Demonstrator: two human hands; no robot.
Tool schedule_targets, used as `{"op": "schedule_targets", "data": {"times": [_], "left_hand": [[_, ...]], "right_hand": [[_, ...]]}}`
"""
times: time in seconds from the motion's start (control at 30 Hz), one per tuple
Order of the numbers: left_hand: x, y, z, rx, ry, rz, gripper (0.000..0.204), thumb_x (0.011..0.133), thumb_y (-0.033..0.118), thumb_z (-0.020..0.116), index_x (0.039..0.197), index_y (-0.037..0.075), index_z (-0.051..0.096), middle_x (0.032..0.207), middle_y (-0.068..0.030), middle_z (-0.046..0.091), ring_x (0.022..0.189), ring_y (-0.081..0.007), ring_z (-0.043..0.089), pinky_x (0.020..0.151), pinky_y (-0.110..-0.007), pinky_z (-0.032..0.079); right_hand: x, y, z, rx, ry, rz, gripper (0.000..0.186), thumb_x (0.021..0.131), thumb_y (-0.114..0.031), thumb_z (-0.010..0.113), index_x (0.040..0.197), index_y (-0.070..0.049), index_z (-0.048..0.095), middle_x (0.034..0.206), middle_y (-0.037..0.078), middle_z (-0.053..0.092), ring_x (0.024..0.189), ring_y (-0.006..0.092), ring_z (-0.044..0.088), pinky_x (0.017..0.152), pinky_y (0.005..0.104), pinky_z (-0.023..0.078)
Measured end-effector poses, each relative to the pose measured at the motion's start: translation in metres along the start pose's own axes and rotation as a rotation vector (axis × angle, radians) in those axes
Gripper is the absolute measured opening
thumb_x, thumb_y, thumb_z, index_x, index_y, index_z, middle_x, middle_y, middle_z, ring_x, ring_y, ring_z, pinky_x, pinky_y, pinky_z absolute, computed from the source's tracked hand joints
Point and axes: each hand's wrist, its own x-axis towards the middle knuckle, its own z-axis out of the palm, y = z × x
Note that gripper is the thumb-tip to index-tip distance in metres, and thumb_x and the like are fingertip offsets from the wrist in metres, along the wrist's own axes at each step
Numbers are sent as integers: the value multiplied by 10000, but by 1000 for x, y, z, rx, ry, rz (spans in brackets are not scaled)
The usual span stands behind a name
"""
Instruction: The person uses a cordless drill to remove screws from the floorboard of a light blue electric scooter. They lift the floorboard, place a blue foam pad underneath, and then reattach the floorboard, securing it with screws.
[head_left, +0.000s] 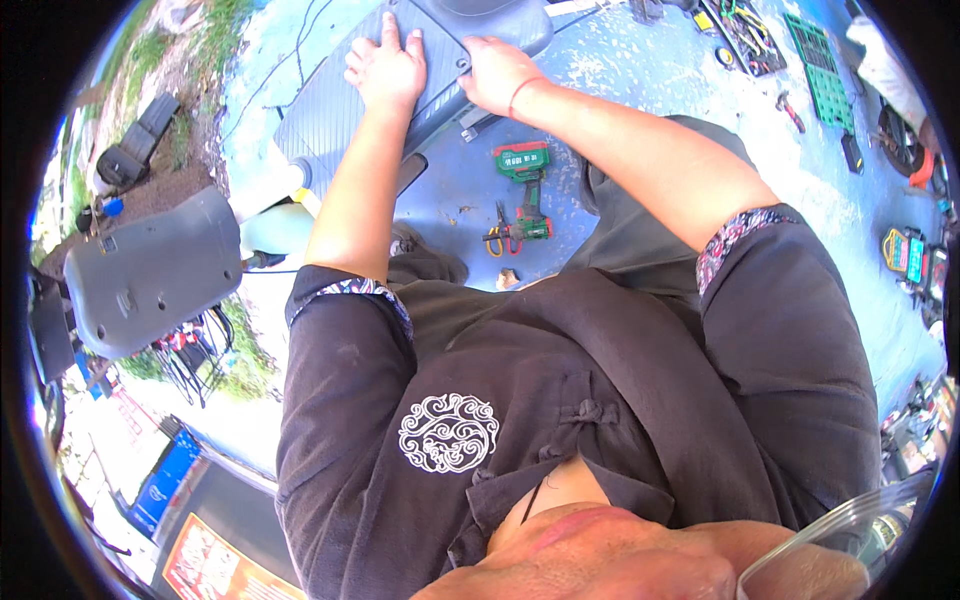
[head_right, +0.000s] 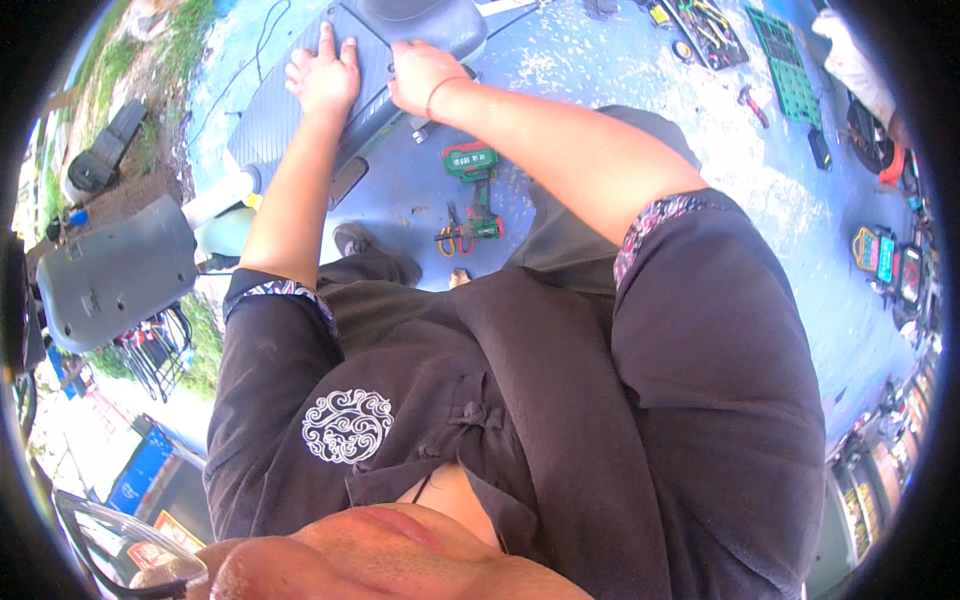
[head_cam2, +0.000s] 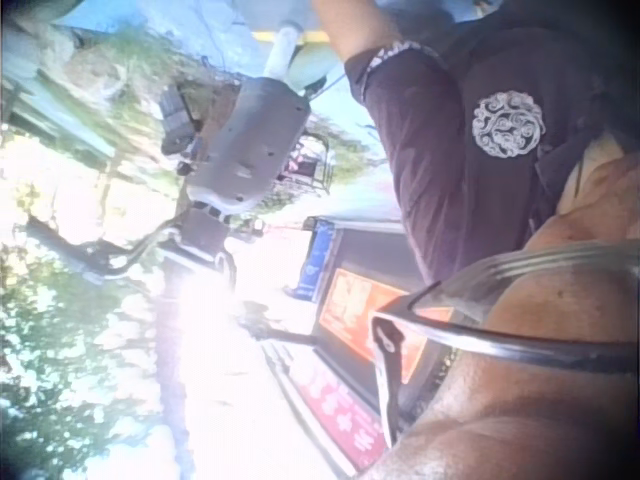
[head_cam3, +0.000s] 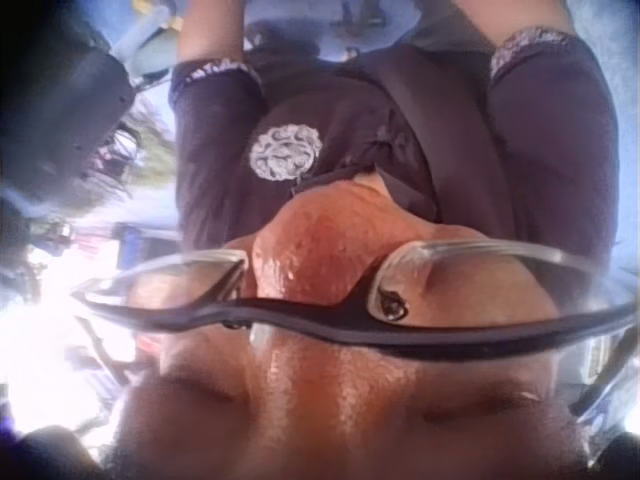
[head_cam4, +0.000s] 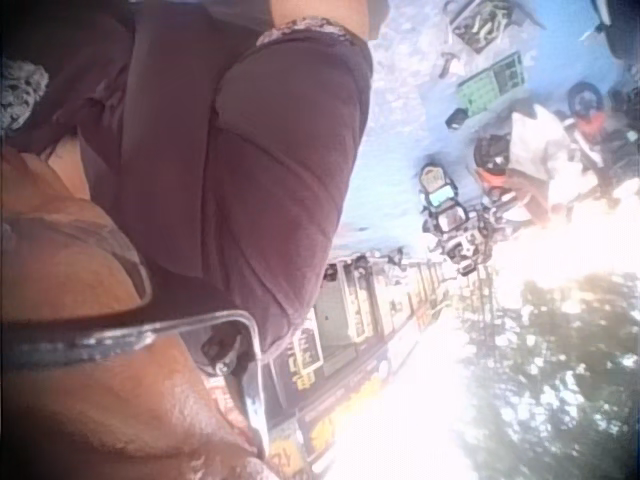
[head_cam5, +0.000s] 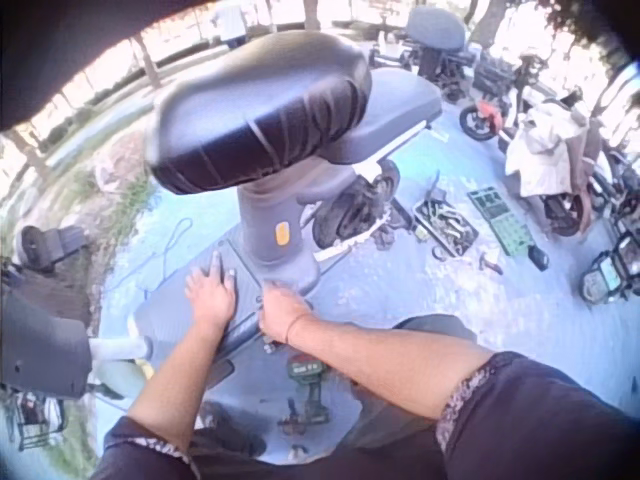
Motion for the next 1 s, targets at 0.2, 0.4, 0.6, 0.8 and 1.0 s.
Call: {"op": "schedule_targets", "data": {"times": [0.2,0.4,0.6,0.8,1.0], "left_hand": [[2,6,6,6,14,49,619,1020,542,452,1546,217,485,1324,-262,516,1238,-440,469,1069,-577,349],[5,-2,4,9,12,14,553,1028,482,455,1524,246,519,1270,-251,518,1195,-434,482,1050,-574,367],[4,-6,16,36,96,-52,526,1022,440,479,1507,247,543,1239,-229,519,1161,-414,490,1049,-556,381],[6,-2,12,36,42,-84,522,1026,426,473,1506,235,544,1247,-231,523,1168,-415,489,1051,-552,385],[5,-8,9,62,28,-96,531,1020,421,475,1514,238,538,1229,-236,531,1167,-417,489,1036,-568,391]], "right_hand": [[-2,-12,3,136,64,181,412,855,-174,661,1191,63,637,1200,276,672,1103,405,683,978,457,546],[-16,-12,1,45,-22,-2,474,792,-113,646,1203,121,619,1300,307,593,1090,416,686,958,438,558],[-29,-7,28,150,139,-64,769,781,-89,650,1455,161,374,1320,334,480,1072,435,654,979,441,544],[-39,-10,11,144,-11,-28,856,749,-109,714,1482,148,353,1326,301,484,1103,407,649,969,438,550],[-61,-16,37,-30,113,-310,797,737,-144,734,1440,108,456,1305,208,535,1141,342,592,952,439,512]]}}
